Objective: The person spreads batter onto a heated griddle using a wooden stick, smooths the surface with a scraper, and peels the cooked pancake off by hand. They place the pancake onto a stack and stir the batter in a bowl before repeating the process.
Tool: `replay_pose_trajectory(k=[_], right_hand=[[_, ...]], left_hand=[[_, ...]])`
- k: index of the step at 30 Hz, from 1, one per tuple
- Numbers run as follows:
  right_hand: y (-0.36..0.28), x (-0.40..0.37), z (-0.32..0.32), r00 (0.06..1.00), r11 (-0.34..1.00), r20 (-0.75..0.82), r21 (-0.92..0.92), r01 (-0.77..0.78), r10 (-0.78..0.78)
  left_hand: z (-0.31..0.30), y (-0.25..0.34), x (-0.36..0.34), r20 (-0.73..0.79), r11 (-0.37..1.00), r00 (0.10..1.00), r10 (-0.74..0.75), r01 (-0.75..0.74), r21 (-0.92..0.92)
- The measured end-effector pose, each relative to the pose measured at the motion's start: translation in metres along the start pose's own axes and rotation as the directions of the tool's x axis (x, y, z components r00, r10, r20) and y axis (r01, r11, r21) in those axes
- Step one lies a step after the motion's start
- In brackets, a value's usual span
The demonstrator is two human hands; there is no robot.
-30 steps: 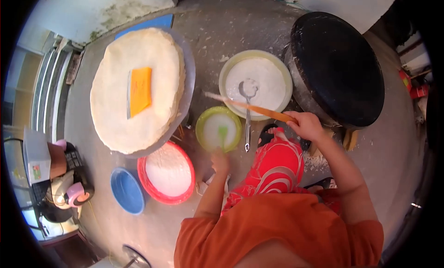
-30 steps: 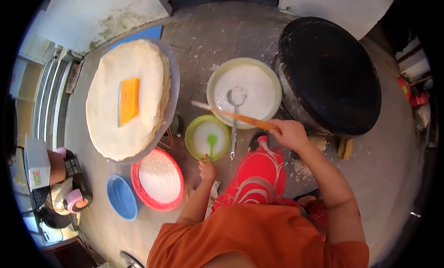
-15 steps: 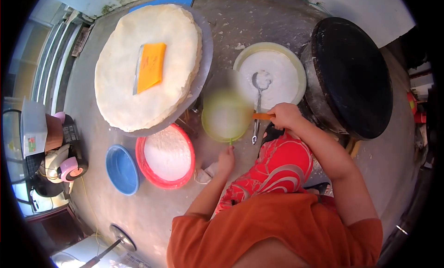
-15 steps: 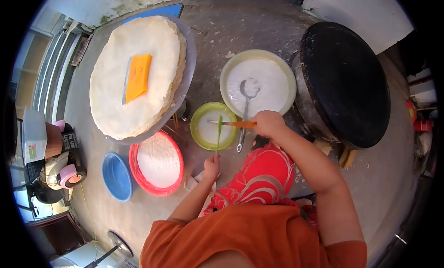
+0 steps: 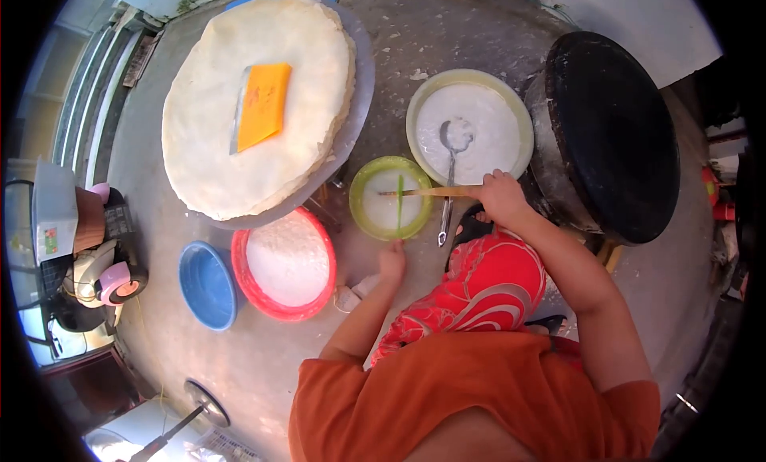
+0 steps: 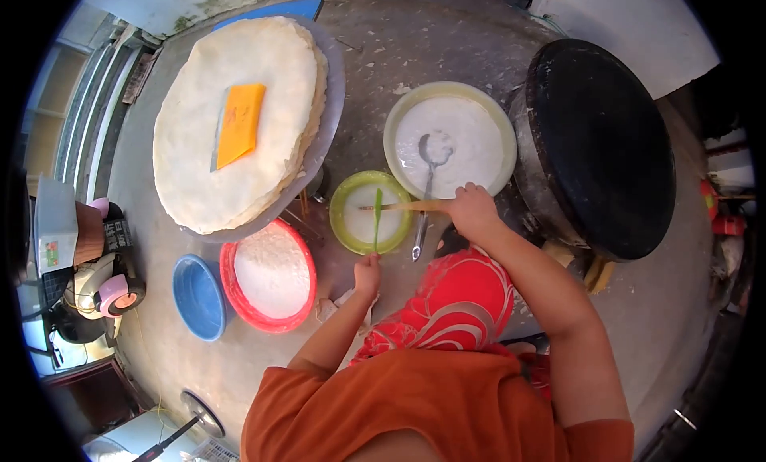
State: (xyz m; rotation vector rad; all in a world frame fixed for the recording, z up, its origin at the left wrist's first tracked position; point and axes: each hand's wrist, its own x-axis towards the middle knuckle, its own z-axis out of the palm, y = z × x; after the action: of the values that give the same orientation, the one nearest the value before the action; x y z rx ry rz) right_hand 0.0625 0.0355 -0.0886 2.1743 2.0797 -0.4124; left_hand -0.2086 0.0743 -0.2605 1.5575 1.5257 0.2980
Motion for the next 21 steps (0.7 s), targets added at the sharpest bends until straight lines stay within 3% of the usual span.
replay_pose_trajectory(k=[1, 3, 4, 6, 10, 12, 16, 19, 21], right_hand=[[0.0, -0.001, -0.004, 1.0, 1.0, -0.002, -0.004, 0.002, -0.002], [-0.001, -0.01, -0.014, 0.997, 0.998, 0.064, 0.046, -0.042, 0.039], [0.0, -0.016, -0.019, 0.997, 0.998, 0.066, 0.041, -0.041, 0.038], [0.005, -0.029, -0.026, 0.984, 0.979, -0.005, 0.093, -0.179, 0.18], [0.016, -0.043, -0.031, 0.956, 0.926, 0.038, 0.241, -0.291, 0.291], [0.012, -0.041, -0.03, 0.954, 0.919, 0.238, 0.304, -0.253, 0.184], [0.007, -0.024, -0.011, 0.963, 0.913, 0.139, 0.311, -0.263, 0.231], [0.008, -0.008, 0.003, 0.978, 0.96, 0.045, 0.186, -0.209, 0.204], [0.005, -0.001, 0.008, 0.987, 0.983, 0.019, 0.089, -0.161, 0.16]], left_hand=[[0.001, -0.003, 0.009, -0.003, 1.0, 1.0, 0.001, -0.001, -0.003], [-0.001, -0.012, 0.026, -0.015, 0.975, 0.98, -0.196, 0.197, 0.099], [-0.001, -0.017, 0.029, -0.013, 0.976, 0.98, -0.197, 0.198, 0.094], [-0.006, -0.015, 0.031, -0.063, 0.964, 0.996, -0.067, 0.08, 0.252], [-0.024, 0.016, 0.017, -0.037, 0.923, 0.997, -0.067, 0.076, 0.376], [-0.031, 0.029, 0.012, -0.051, 0.888, 0.993, -0.107, 0.118, 0.444], [-0.044, 0.033, -0.007, -0.033, 0.886, 0.999, -0.04, 0.051, 0.462], [-0.047, 0.018, -0.019, 0.04, 0.886, 0.998, -0.043, 0.019, 0.464], [-0.034, -0.003, -0.026, 0.059, 0.981, 0.989, 0.137, -0.144, 0.133]])
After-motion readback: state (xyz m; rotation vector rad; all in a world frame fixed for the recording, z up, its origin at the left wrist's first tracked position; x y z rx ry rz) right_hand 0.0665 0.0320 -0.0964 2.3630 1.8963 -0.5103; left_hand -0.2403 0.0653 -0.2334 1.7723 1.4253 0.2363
